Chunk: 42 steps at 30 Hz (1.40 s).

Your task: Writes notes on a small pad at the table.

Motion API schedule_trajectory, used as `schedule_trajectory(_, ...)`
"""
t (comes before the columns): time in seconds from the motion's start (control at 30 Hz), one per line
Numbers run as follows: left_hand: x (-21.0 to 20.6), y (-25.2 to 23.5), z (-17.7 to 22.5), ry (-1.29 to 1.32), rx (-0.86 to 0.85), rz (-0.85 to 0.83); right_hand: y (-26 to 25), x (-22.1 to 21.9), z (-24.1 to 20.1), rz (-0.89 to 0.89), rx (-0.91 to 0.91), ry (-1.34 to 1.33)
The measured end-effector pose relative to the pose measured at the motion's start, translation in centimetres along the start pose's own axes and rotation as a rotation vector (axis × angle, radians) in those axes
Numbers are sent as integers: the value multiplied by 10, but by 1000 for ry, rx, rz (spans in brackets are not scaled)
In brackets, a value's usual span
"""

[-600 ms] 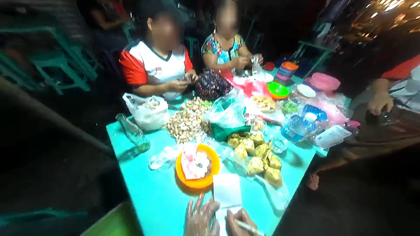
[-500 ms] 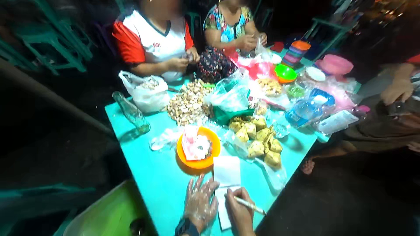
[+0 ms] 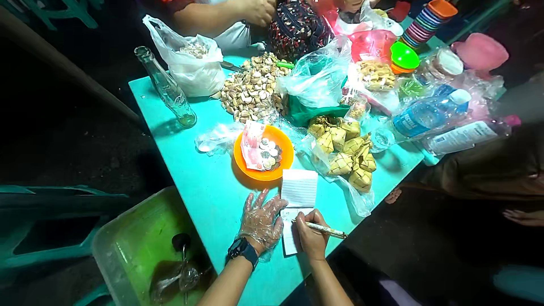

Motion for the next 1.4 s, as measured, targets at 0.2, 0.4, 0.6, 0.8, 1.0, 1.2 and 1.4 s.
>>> schedule_trajectory(0.2,1,0,0,-4,13,-36,1,-1,1,10,5,23)
schedule_trajectory(0.4,1,-2,1,4,25,-72,-1,-1,-5,23,33,104)
schedule_trajectory(0.6,2,-2,4,24,-1,-15,-2,0,-5,17,17,109)
schedule_trajectory(0.8,3,-2,5,3,-20,22,-1,1,-2,36,22,116)
schedule_trajectory(1.0,3,-2,3,0,-52,93,1,-1,0,49,-33,141)
schedule_trajectory(1.2,1,-1,0,16,-125,189,2,-1,-10,44,-45,227)
schedule_trajectory(1.4,-3,-2,-8,-2,-107,170,3,-2,-8,55,-53,157)
Point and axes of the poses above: each hand's wrist, its own y-axis away from the middle knuckle, its own x-axis out of the back of the hand, z = x × y, the point moved 3 cm from there along -y, towards the middle knuckle, and after that the axes turned 4 degrees about x, right-handed, at the moved point
